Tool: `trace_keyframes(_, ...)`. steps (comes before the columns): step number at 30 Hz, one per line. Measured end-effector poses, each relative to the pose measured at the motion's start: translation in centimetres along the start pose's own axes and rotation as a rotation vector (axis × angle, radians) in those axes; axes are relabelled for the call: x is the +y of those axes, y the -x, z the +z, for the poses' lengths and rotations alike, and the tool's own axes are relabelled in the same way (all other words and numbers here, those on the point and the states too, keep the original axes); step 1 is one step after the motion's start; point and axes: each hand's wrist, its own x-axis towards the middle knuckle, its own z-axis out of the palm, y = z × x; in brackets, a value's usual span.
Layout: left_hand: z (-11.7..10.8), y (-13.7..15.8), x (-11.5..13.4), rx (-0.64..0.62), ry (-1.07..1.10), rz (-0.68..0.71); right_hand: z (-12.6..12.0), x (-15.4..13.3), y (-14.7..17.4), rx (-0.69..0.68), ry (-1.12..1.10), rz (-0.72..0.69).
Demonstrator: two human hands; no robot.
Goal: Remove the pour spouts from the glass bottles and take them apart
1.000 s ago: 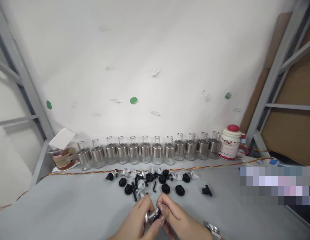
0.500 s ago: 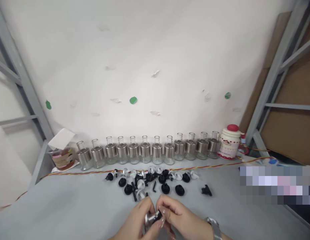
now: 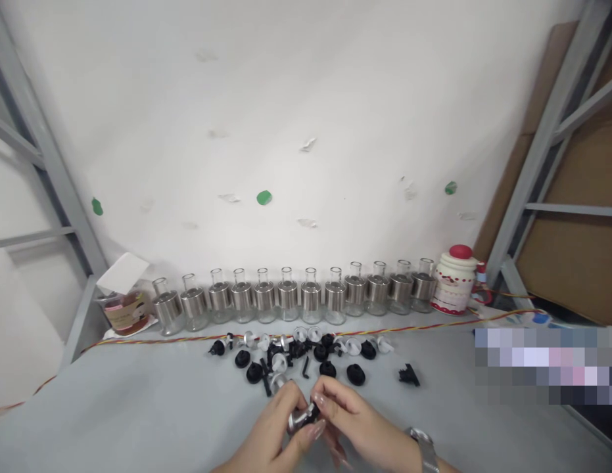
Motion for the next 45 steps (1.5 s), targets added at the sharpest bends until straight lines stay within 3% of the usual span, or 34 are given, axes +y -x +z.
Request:
trace_keyframes(16, -0.4, 0.0, 0.7, -0.001, -0.051, -0.025, -0.1, 0.3, -0.1, 0.022, 0.003, 0.015)
trace_keyframes(24, 0.2, -0.3, 0.2, -0.018, 0.036, -0.080, 0.0, 0.3, 0.1, 0.001, 0.018, -0.015)
trace_keyframes(31, 0.4, -0.1, 0.0, -0.012, -0.024, -0.046, 0.3, 0.1, 0.3, -0.037, -0.024, 0.001)
trace_keyframes(34, 0.1, -0.2, 0.2, 0.038, -0.114, 0.029, 0.3, 0.2, 0.0, 0.059, 0.023, 0.028)
trace_keyframes(37, -0.6, -0.6, -0.4, 0.156, -0.223, 0.040, -0.5, -0.1, -0.5, 0.249, 0.115, -0.025)
trace_keyframes(41, -2.7, -1.5, -2.4, 0.376, -0.665, -0.193, -2.3, -1.1, -1.0, 0.525, 0.137, -0.152)
trace_keyframes(45, -6.0, -1.9, -3.8, 0.459, -0.855, -0.331, -3.4, -1.3, -0.9, 0.663, 0.206, -0.186)
